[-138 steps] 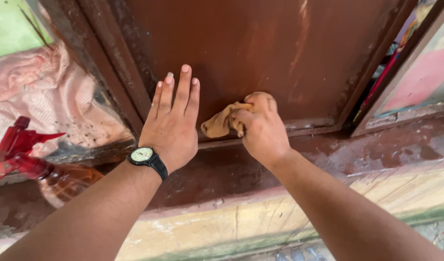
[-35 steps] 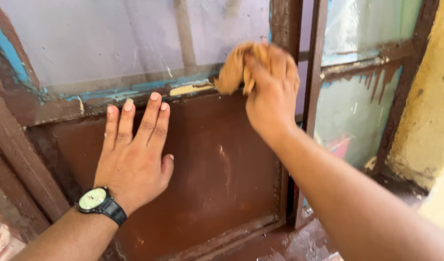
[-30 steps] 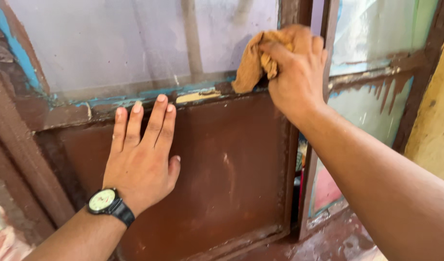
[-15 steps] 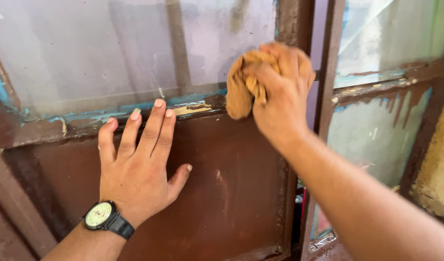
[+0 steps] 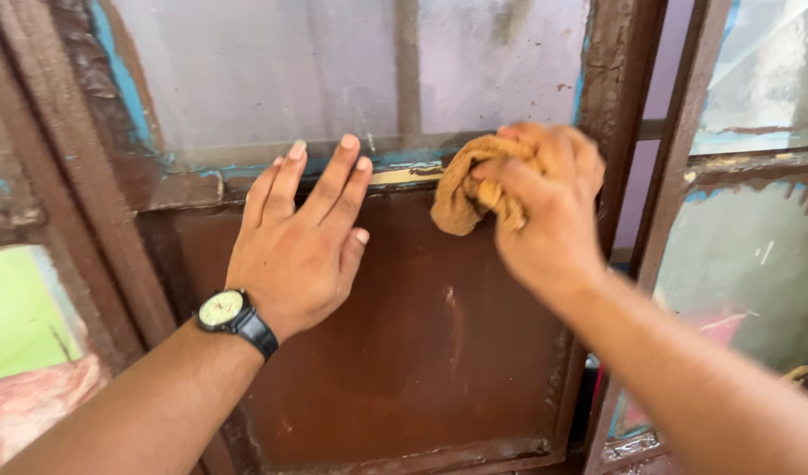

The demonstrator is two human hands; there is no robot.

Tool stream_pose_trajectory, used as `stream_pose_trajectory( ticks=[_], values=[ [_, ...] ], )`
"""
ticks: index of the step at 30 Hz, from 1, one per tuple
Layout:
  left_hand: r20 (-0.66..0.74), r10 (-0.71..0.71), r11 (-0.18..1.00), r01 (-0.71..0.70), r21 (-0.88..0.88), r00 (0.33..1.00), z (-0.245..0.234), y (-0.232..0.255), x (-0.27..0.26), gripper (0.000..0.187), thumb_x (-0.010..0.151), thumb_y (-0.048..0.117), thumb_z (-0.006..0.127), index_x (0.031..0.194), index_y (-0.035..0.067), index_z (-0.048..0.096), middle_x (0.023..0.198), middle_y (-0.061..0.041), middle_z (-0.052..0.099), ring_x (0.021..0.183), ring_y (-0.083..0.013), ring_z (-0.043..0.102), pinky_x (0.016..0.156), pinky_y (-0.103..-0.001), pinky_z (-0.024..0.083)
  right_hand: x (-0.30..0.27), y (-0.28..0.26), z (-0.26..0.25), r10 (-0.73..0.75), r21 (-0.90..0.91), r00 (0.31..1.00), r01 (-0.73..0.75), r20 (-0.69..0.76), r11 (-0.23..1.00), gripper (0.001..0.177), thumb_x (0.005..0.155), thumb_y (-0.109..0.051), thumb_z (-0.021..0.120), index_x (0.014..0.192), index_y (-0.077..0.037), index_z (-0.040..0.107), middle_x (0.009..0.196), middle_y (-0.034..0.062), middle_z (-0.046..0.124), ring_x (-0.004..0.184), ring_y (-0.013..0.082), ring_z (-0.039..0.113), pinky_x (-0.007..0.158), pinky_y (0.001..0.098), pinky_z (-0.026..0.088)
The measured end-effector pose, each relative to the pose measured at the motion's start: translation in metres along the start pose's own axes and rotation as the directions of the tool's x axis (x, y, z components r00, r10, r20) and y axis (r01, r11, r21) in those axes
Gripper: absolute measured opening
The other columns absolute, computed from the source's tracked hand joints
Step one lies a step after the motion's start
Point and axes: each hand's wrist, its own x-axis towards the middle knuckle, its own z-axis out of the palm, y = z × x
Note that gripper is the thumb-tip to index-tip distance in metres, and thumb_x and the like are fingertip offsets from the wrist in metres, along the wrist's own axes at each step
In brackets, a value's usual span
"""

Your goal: The person cleans a window by spraying liquid onto the window panes with a spray bottle and wiping the frame and glass with a cloth.

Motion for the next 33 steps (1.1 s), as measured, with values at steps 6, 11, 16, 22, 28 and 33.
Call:
stream_pose_trajectory(
  ticks=[6,11,16,22,28,33],
  values=[
    [0.049,-0.077,0.997,0.076,0.032,0.996,-0.003,-0.018,0.002,0.067,0.098,0.033,0.054,0.158,0.009,0.037,0.168,-0.014,0.024,0.148,-0.0476,0.026,0.124,-0.057,0.015,0.017,-0.003,0.018,0.072,-0.09,0.991,-0.082,-0.111,0.993,0.027,0.092,0.005,0.069,0.11,-0.014,0.076,0.14,0.0115,0.057,0.135,0.0362,0.045,0.115,0.0491,0.033],
    [0.133,-0.12,0.993,0.117,0.032,0.984,-0.013,-0.032,-0.012,0.08,0.092,0.041,0.057,0.158,0.006,0.028,0.167,-0.016,0.019,0.148,-0.0463,0.023,0.123,-0.054,0.013,0.013,-0.046,0.028,0.038,0.071,0.999,-0.036,-0.029,0.997,0.027,0.083,0.001,0.072,0.101,-0.018,0.077,0.135,0.0045,0.062,0.135,0.031,0.049,0.112,0.05,0.034],
    [0.177,-0.146,0.988,0.136,0.07,0.973,-0.022,-0.045,-0.026,0.089,0.088,0.048,0.06,0.156,0.003,0.024,0.164,-0.017,0.017,0.147,-0.0449,0.021,0.121,-0.054,0.012,0.04,-0.063,0.052,0.063,0.005,0.99,-0.062,-0.123,0.998,0.034,0.083,0.003,0.072,0.109,-0.019,0.079,0.142,0.0096,0.056,0.137,0.0363,0.041,0.112,0.0521,0.028],
    [0.185,-0.154,0.986,0.138,0.093,0.971,-0.039,-0.068,-0.04,0.089,0.087,0.047,0.06,0.155,0.002,0.026,0.165,-0.019,0.019,0.148,-0.0441,0.022,0.122,-0.053,0.011,0.044,-0.08,0.051,-0.095,0.079,0.992,0.089,0.084,0.993,0.037,0.078,0.005,0.071,0.106,-0.018,0.079,0.136,0.0058,0.06,0.128,0.0337,0.046,0.105,0.0517,0.029],
    [0.152,-0.163,0.981,0.144,0.129,0.975,-0.05,-0.083,-0.042,0.087,0.085,0.046,0.061,0.152,0.001,0.029,0.162,-0.019,0.022,0.145,-0.0442,0.023,0.12,-0.056,0.012,0.031,-0.141,0.076,-0.069,0.072,0.998,0.069,0.003,0.995,0.03,0.074,-0.002,0.072,0.098,-0.019,0.076,0.131,0.0051,0.06,0.129,0.0351,0.046,0.112,0.0547,0.029],
    [0.091,-0.123,0.989,0.114,0.098,0.988,-0.057,-0.106,-0.049,0.079,0.087,0.029,0.059,0.152,-0.005,0.031,0.164,-0.026,0.023,0.147,-0.0457,0.028,0.123,-0.053,0.017,0.065,-0.14,0.085,-0.015,0.141,1.0,0.013,0.009,0.99,0.035,0.079,-0.003,0.071,0.109,-0.02,0.077,0.135,0.0056,0.06,0.129,0.0348,0.046,0.109,0.0509,0.032]
  ],
)
